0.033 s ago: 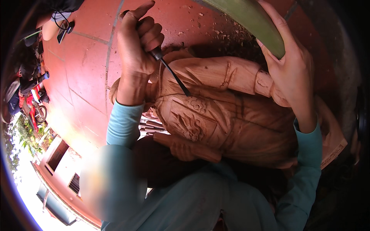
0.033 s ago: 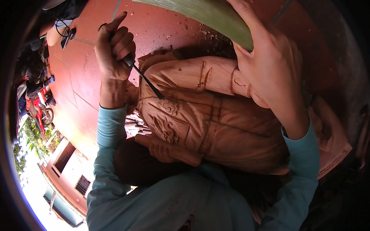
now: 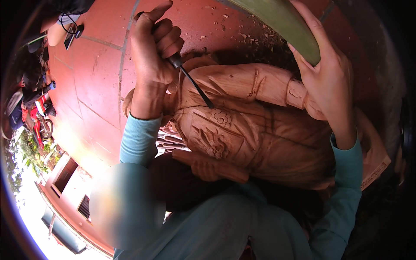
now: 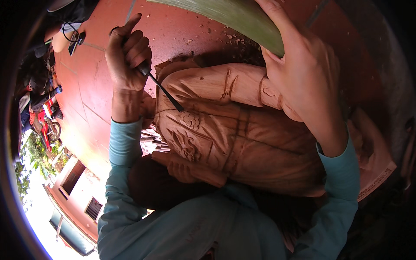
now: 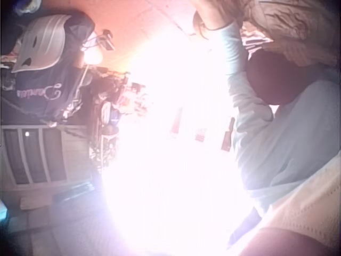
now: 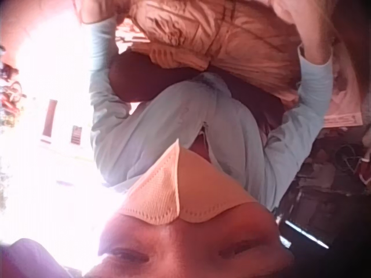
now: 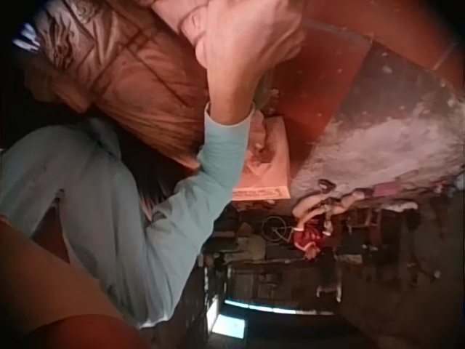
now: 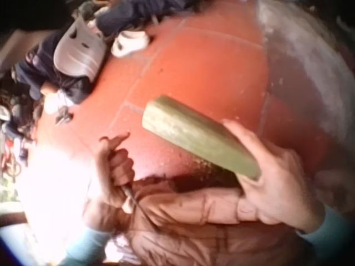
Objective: The person is carving a wooden statue of a figure using a chisel and a wooden mallet. They repeatedly strike the chisel to refine the details on the statue's torso and clothing. The person occasionally pauses to inspect the work and adjust their grip on the tools.
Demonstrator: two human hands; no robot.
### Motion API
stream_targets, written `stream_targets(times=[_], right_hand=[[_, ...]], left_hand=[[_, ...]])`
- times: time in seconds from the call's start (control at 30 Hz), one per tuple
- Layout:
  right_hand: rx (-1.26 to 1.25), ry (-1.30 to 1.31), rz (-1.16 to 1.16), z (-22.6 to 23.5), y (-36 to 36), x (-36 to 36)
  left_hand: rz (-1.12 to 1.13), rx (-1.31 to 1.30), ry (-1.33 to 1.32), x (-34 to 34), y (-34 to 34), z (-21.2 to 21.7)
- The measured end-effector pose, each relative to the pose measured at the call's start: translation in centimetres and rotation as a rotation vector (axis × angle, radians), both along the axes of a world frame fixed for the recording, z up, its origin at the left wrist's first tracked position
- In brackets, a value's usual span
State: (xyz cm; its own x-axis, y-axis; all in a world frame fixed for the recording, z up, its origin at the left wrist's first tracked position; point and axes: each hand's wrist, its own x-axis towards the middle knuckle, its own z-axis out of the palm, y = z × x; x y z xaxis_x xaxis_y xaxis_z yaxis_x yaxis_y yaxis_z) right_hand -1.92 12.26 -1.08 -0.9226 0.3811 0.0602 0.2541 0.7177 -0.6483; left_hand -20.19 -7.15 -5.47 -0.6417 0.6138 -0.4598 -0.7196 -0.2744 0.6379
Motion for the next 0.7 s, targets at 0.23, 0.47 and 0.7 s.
stream_targets(times=[0.23,0.47,0.7], right_hand=[[0.034,-0.019,-0.047,1.9,-1.1,-0.3],[0.010,-0.017,0.000,0.9,-0.2,-0.2],[-0.142,0.052,-0.089,-1.6,-0.7,0.8]], left_hand=[[0.106,-0.083,-0.080,1.0,0.5,0.4],[0.140,-0.077,-0.188,1.1,-0.2,-0.3],[0.044,-0.002,-0.045,1.2,0.6,1.9]])
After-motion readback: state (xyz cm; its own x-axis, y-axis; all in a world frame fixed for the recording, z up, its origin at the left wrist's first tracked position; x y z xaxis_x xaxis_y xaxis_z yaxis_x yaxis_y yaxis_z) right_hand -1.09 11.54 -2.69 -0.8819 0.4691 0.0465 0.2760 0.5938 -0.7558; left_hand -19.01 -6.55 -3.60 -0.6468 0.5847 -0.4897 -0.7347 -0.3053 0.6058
